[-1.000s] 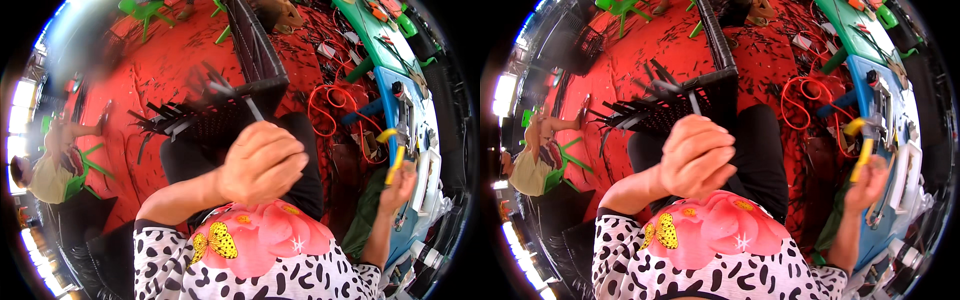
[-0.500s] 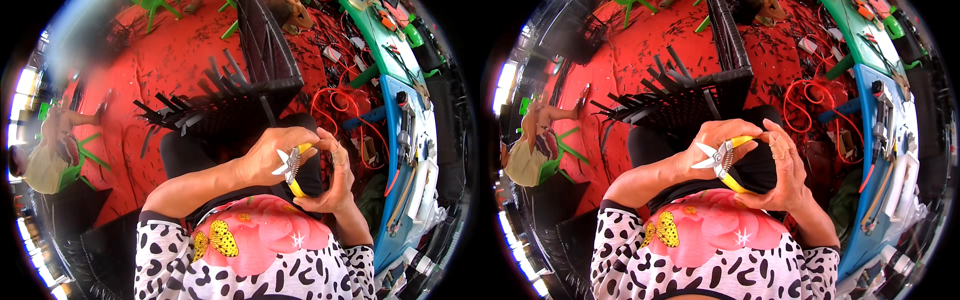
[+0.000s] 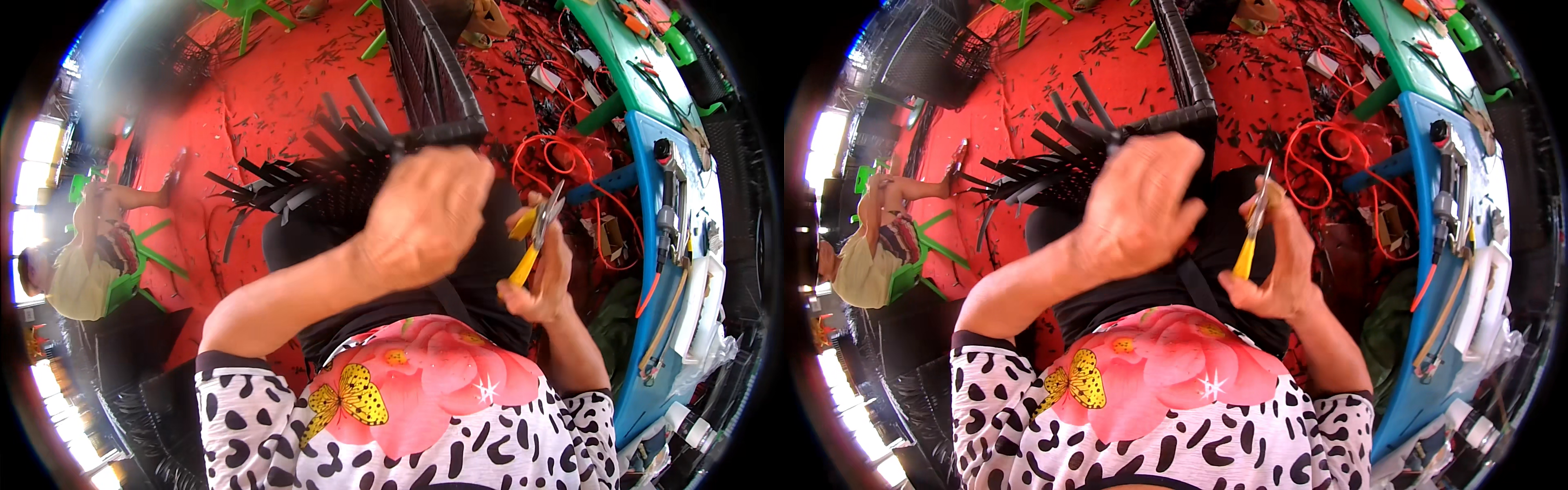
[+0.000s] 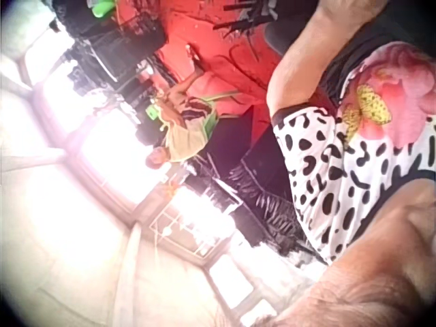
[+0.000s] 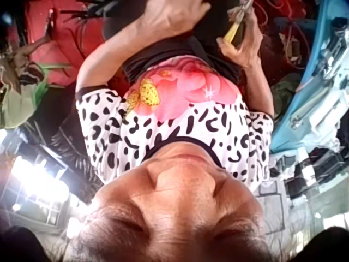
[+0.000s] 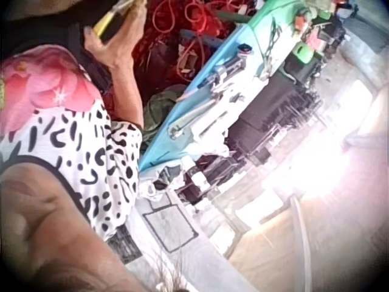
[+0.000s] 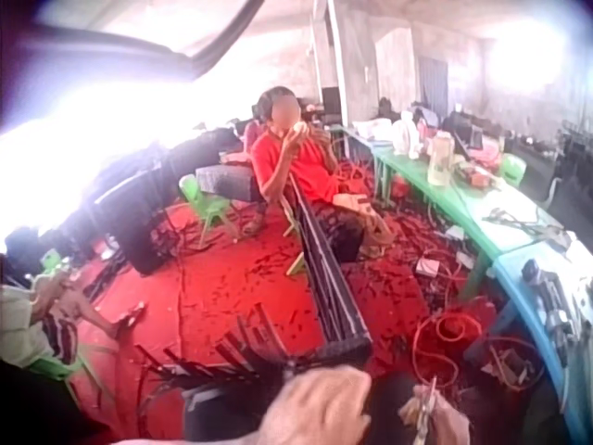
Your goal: The person constructs a woven furniture component by stapling black strips to a frame, cutting materials with pliers, and hammering sections to secure the weave.
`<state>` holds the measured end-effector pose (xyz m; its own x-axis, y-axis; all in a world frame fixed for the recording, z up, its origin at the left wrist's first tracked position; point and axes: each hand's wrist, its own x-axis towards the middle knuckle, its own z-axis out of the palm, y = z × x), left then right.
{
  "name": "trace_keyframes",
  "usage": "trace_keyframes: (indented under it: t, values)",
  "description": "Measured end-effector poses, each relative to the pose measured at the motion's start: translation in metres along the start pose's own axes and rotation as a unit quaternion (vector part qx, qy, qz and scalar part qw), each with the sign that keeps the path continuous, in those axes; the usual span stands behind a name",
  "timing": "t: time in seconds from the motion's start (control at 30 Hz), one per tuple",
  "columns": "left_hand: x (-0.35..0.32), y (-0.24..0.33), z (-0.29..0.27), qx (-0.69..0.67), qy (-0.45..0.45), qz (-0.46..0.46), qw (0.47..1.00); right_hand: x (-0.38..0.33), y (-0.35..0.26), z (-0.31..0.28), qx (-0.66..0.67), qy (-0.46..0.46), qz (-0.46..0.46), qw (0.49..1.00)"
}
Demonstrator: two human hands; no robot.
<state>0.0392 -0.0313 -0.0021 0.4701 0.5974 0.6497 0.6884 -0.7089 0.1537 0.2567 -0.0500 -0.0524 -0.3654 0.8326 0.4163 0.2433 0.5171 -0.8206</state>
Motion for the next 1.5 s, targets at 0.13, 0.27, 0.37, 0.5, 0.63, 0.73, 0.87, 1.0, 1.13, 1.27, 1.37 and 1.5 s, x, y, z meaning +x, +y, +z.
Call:
trace_keyframes:
  t: [0.13,0.27,0.37,0.5,0.63,0.73,0.87,1.0,1.13,1.27,1.37,1.5]
  values:
    - [0.004,-0.039,-0.013,0.088,0.028,-0.122,0.988,0.034,-0.001,-0.010,-0.176,-0.013,-0.056,0.983]
    - [-0.004,-0.048,-0.011,0.098,-0.040,-0.134,0.985,0.072,-0.005,-0.020,-0.307,-0.043,-0.138,0.941]
    - [-0.008,-0.049,-0.007,0.087,-0.004,-0.104,0.991,0.088,0.000,-0.024,-0.336,-0.052,-0.170,0.925]
    - [-0.020,-0.061,0.001,0.122,0.045,-0.032,0.991,0.096,0.006,-0.025,-0.394,-0.083,-0.196,0.894]
    - [-0.028,-0.068,0.003,0.182,0.070,0.054,0.979,0.102,0.011,-0.025,-0.421,-0.085,-0.219,0.876]
    - [-0.030,-0.069,0.005,0.196,0.077,0.063,0.975,0.104,0.014,-0.021,-0.423,-0.085,-0.241,0.869]
    - [-0.034,-0.072,0.006,0.199,0.080,0.076,0.974,0.108,0.014,-0.020,-0.441,-0.091,-0.256,0.855]
    - [-0.037,-0.070,0.006,0.189,0.067,0.054,0.978,0.116,0.022,-0.014,-0.440,-0.048,-0.311,0.841]
    - [-0.038,-0.071,0.005,0.196,0.060,0.059,0.977,0.117,0.024,-0.008,-0.458,-0.016,-0.335,0.824]
    - [-0.041,-0.073,0.002,0.198,0.050,0.063,0.977,0.117,0.027,0.000,-0.476,0.007,-0.336,0.813]
    - [-0.042,-0.073,0.000,0.198,0.048,0.063,0.977,0.118,0.023,0.000,-0.487,-0.013,-0.328,0.809]
    - [-0.041,-0.071,0.002,0.200,0.052,0.056,0.977,0.121,0.033,-0.006,-0.467,-0.021,-0.360,0.807]
